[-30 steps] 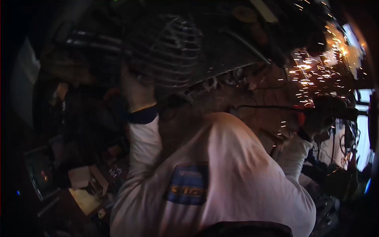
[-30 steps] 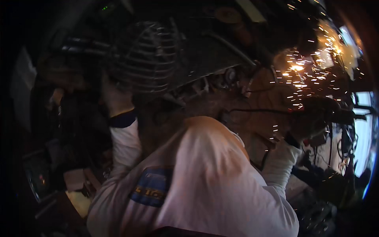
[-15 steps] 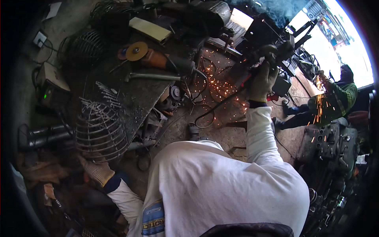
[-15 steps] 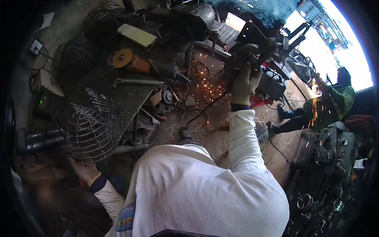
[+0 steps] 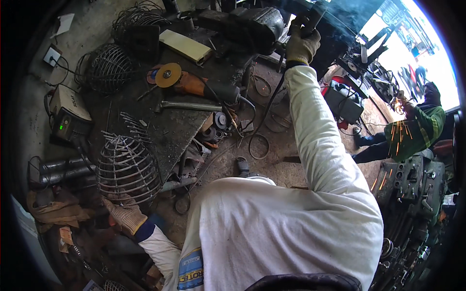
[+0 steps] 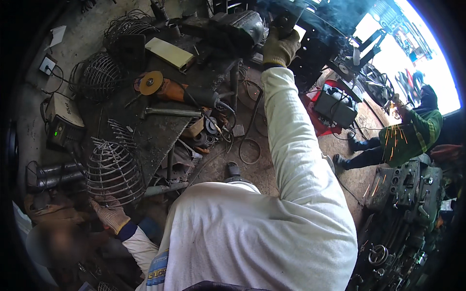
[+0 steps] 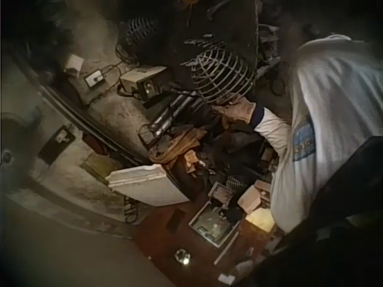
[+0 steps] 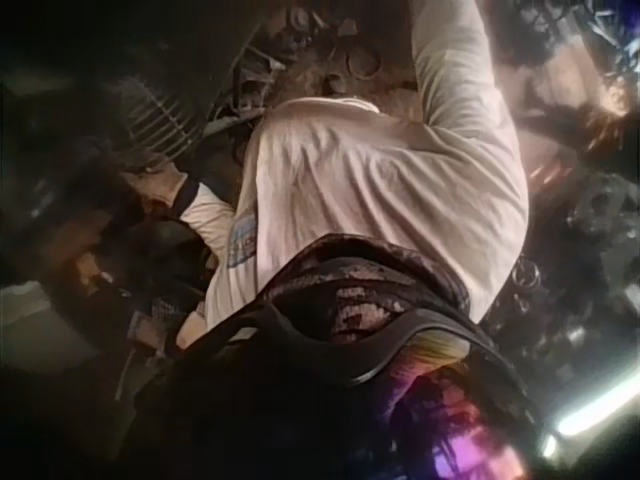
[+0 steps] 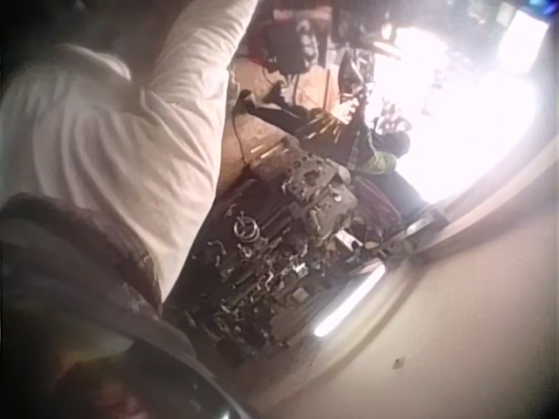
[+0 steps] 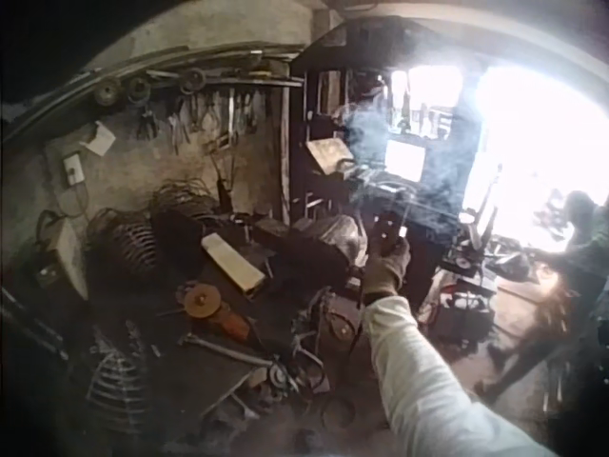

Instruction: The person welds several points on a spherical wire structure using a torch, then uses a hammer and a rod to tap and shape parts of the wire frame on a workbench.

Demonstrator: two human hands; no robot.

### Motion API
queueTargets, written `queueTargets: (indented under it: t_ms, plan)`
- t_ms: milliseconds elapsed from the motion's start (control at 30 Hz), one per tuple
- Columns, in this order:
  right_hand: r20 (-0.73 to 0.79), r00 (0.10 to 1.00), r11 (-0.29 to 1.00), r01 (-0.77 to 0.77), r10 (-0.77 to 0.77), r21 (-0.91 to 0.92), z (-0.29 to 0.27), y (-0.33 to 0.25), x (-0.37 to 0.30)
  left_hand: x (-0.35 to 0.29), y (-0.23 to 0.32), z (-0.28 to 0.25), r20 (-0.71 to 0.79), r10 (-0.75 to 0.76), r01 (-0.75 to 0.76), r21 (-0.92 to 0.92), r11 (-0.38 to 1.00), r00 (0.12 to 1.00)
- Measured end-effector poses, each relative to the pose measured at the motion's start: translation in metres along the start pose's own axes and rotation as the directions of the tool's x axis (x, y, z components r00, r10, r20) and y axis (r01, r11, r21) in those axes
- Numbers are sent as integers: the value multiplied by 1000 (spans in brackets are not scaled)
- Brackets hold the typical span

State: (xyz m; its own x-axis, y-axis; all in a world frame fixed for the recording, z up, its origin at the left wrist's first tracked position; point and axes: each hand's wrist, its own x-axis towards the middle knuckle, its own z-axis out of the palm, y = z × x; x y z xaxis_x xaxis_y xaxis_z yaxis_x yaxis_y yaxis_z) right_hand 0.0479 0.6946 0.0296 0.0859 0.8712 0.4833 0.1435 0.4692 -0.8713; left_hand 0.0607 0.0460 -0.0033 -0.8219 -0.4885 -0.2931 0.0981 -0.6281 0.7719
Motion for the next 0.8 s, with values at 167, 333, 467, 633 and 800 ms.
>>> queueTargets:
  t_ms: [167,333,467,633,800]
  plan:
    - [60,997,983,-27,39,-184,12,12,-22,-4,-5,-8,67,44,-45,11,999,997]
    - [239,968,937,17,71,-348,-8,-6,-37,-8,-8,-7,61,123,-131,154,979,991]
    - [348,934,893,89,79,-440,-20,-4,-48,-15,-7,3,-51,69,-68,26,997,996]
    - [323,928,878,-8,184,-479,-19,2,-71,-16,-9,2,-67,104,-101,47,994,992]
    - [281,949,883,7,142,-470,-20,30,-62,-13,-5,-10,10,70,-70,-10,997,997]
